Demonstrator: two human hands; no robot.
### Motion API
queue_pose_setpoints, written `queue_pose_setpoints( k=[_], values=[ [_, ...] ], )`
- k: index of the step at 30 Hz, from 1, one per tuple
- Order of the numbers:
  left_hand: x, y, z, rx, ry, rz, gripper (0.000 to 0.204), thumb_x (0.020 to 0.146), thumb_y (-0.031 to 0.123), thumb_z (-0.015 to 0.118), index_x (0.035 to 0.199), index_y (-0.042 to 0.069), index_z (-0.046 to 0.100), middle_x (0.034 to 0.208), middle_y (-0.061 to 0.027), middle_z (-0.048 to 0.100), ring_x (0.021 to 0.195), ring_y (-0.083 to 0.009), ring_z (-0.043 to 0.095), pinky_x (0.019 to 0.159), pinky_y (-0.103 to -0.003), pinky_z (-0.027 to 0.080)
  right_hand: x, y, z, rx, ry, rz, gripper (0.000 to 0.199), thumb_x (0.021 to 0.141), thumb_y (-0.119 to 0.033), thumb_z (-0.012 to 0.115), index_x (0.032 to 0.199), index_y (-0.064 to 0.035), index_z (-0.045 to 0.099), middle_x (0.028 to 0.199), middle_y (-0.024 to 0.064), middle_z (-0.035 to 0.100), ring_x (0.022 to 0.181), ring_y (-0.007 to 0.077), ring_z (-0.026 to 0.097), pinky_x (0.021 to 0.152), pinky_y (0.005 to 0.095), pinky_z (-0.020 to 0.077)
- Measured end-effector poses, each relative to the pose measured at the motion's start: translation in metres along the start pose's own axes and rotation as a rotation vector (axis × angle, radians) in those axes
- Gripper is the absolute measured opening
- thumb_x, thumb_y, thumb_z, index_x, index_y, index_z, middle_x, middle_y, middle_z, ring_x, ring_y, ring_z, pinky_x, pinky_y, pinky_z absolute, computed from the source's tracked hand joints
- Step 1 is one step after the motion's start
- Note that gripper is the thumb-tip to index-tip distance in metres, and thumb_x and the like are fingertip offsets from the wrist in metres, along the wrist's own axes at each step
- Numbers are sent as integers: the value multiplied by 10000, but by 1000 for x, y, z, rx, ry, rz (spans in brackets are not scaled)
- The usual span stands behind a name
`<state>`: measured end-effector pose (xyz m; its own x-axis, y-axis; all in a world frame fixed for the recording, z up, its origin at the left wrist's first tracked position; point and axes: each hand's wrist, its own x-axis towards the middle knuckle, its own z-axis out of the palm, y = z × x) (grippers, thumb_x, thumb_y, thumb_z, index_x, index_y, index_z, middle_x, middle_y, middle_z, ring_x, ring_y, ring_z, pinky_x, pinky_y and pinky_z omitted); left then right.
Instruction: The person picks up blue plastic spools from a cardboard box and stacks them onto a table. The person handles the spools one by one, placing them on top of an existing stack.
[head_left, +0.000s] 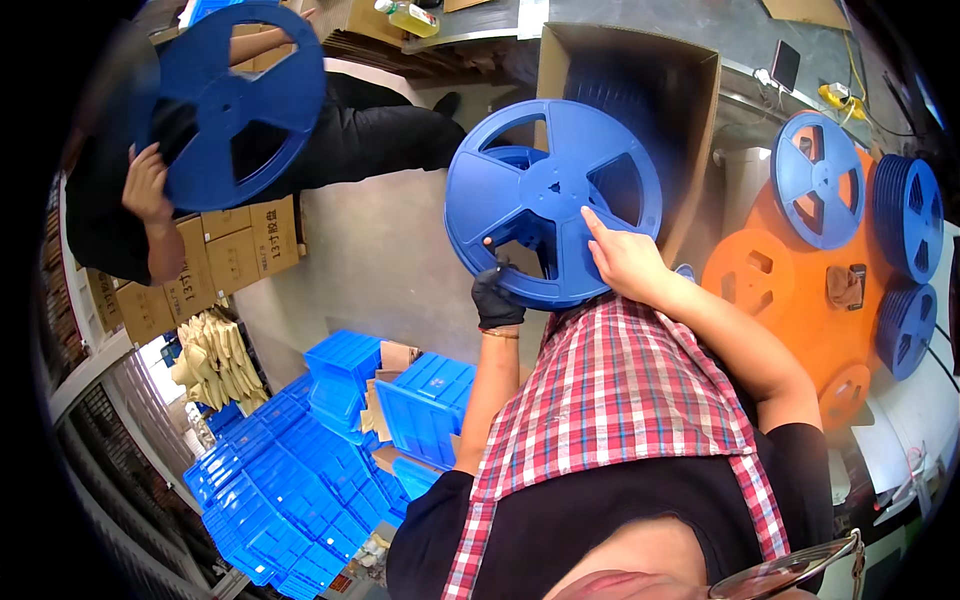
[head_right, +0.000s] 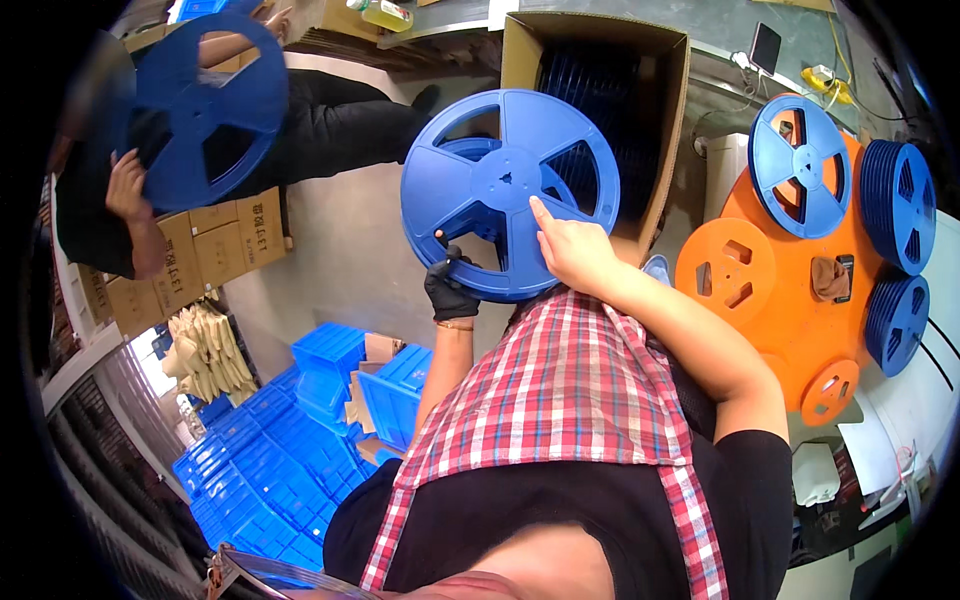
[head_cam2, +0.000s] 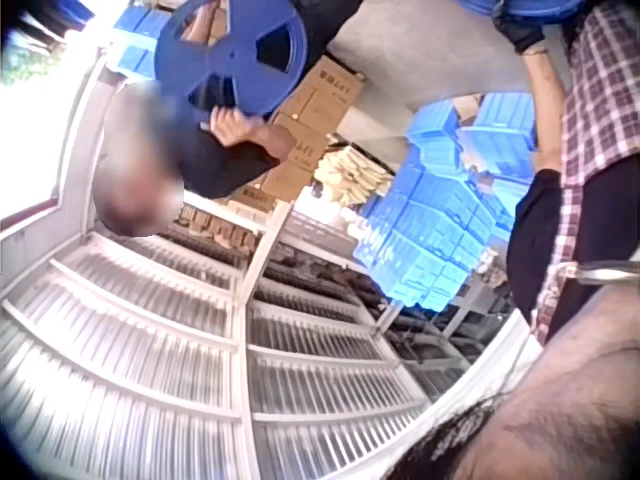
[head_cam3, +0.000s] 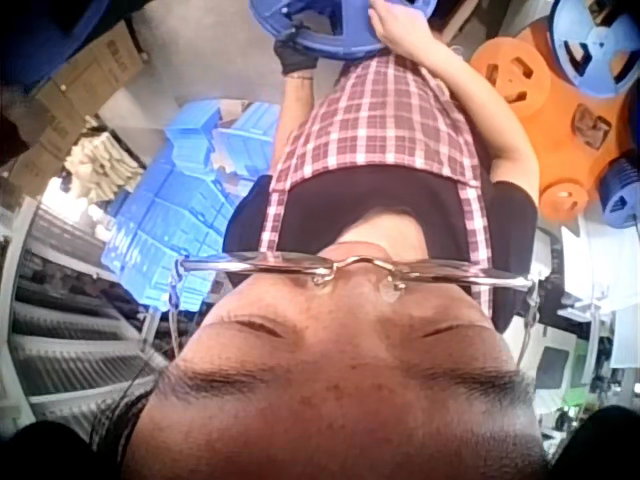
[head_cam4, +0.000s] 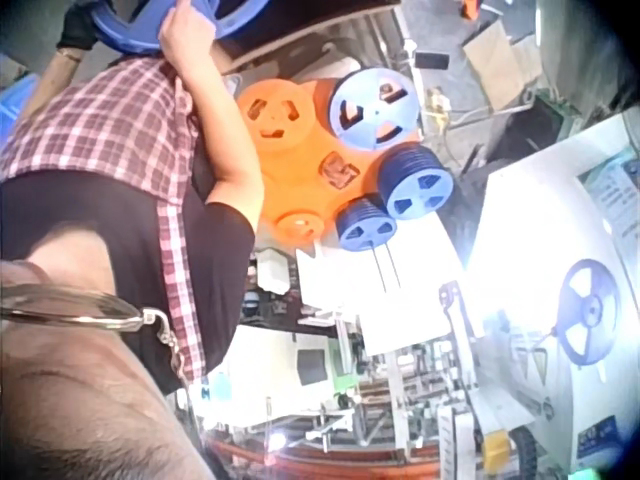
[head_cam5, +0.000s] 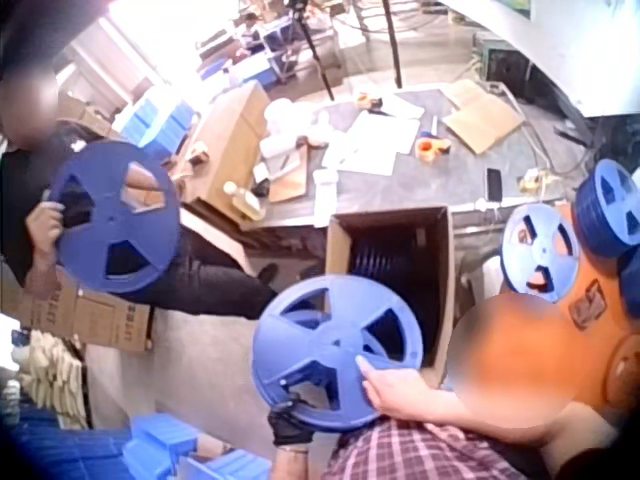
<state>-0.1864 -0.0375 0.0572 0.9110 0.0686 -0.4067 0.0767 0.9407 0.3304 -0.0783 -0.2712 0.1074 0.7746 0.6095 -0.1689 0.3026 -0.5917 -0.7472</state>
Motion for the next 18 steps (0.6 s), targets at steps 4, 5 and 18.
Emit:
queue_pose_setpoints(
  k=[4, 5, 18],
  values=[
    [0, -3, 6, 10, 1, 14, 524, 726, 88, 505, 1240, 179, 452, 843, -23, 582, 416, -42, 371, 467, -202, 378, 4, 7, 11, -70, -10, -38, 499, 836, -162, 457, 1294, 16, 370, 635, 141, 590, 558, 316, 578, 517, 425, 456],
    [-1, -3, 7, 11, -3, 21, 525, 724, 88, 506, 1239, 176, 453, 834, -21, 576, 415, -45, 368, 466, -206, 374, 3, 8, 12, -77, -11, -51, 502, 831, -158, 456, 1294, 17, 370, 626, 139, 589, 549, 314, 577, 512, 426, 456],
    [8, 1, 20, -70, -118, -15, 521, 711, 108, 516, 1228, 154, 469, 684, 32, 434, 398, -55, 325, 451, -224, 314, 3, -16, -8, -129, -54, -36, 527, 805, -145, 466, 1296, 20, 368, 576, 139, 582, 499, 302, 578, 492, 416, 461]
  ],
)
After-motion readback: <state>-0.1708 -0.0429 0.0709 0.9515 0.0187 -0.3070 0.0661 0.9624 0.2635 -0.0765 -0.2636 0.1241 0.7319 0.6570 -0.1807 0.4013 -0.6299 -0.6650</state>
